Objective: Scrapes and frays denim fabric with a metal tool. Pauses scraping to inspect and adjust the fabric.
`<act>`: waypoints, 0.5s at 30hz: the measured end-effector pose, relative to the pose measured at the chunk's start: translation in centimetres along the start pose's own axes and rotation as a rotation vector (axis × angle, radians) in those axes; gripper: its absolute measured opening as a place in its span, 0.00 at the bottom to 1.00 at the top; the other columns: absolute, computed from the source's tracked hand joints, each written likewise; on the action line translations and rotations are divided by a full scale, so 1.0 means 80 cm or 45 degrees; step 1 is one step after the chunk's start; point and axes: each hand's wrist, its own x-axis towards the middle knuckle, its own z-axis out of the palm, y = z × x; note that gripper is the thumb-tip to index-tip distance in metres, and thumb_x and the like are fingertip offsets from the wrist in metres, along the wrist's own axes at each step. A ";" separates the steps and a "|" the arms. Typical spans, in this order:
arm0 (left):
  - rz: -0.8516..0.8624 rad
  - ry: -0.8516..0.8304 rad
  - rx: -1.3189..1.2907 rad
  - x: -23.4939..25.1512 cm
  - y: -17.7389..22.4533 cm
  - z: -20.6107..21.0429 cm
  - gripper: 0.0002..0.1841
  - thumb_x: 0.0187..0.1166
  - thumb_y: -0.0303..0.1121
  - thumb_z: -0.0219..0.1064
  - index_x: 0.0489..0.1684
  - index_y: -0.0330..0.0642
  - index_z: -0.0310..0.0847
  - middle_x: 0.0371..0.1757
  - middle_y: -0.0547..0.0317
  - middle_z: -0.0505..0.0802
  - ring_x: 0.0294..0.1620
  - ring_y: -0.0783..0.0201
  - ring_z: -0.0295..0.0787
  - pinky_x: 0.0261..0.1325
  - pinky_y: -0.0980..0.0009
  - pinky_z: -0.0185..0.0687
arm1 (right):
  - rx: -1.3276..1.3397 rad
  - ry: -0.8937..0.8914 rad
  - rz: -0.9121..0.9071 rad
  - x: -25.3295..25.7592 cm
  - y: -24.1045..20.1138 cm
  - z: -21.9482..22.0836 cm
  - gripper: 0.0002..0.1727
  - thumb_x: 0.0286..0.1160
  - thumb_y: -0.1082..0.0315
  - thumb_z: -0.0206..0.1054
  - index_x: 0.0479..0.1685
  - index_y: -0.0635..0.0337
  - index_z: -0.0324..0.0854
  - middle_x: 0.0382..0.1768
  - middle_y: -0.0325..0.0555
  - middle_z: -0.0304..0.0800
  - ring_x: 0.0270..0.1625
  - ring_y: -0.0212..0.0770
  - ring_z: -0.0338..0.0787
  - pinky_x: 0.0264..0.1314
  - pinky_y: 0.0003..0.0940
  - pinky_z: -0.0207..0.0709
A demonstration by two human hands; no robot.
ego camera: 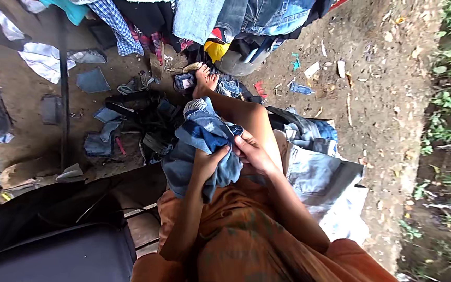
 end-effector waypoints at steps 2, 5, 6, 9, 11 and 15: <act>-0.019 -0.013 -0.016 0.000 0.003 0.000 0.20 0.63 0.15 0.77 0.54 0.34 0.81 0.42 0.63 0.94 0.47 0.77 0.91 0.57 0.75 0.88 | 0.193 -0.138 0.281 0.000 -0.016 -0.014 0.13 0.91 0.52 0.47 0.48 0.45 0.73 0.20 0.27 0.75 0.15 0.18 0.66 0.14 0.12 0.57; -0.048 -0.037 -0.028 0.001 0.008 0.000 0.19 0.66 0.16 0.75 0.56 0.35 0.81 0.43 0.64 0.94 0.47 0.77 0.90 0.58 0.75 0.87 | 0.381 -0.134 0.417 -0.004 -0.016 -0.027 0.25 0.92 0.43 0.39 0.40 0.49 0.73 0.20 0.30 0.76 0.14 0.21 0.69 0.14 0.13 0.61; -0.055 -0.046 -0.032 0.001 0.010 -0.001 0.19 0.66 0.15 0.75 0.56 0.35 0.81 0.43 0.64 0.94 0.47 0.78 0.90 0.57 0.75 0.87 | 0.369 -0.077 0.402 -0.009 -0.014 -0.029 0.26 0.93 0.44 0.37 0.40 0.51 0.74 0.20 0.31 0.76 0.14 0.22 0.69 0.14 0.14 0.61; -0.065 -0.041 -0.069 0.003 0.010 -0.001 0.19 0.67 0.15 0.74 0.56 0.35 0.80 0.42 0.64 0.94 0.46 0.77 0.91 0.57 0.75 0.88 | -0.045 0.302 0.063 -0.034 -0.006 -0.023 0.18 0.93 0.58 0.41 0.58 0.55 0.75 0.23 0.30 0.80 0.17 0.20 0.71 0.18 0.15 0.64; -0.071 -0.030 -0.084 0.002 0.011 0.002 0.20 0.67 0.14 0.74 0.57 0.35 0.80 0.43 0.64 0.94 0.47 0.77 0.91 0.58 0.75 0.88 | -0.561 0.501 -0.369 -0.048 0.009 -0.023 0.22 0.86 0.60 0.58 0.71 0.65 0.74 0.33 0.36 0.86 0.30 0.23 0.81 0.36 0.21 0.78; -0.021 -0.049 -0.024 0.001 0.008 0.003 0.19 0.68 0.16 0.74 0.56 0.36 0.80 0.44 0.66 0.93 0.48 0.79 0.89 0.58 0.75 0.87 | -1.280 0.482 -0.798 -0.055 0.005 -0.014 0.26 0.84 0.51 0.63 0.70 0.61 0.82 0.40 0.52 0.93 0.36 0.44 0.92 0.37 0.42 0.86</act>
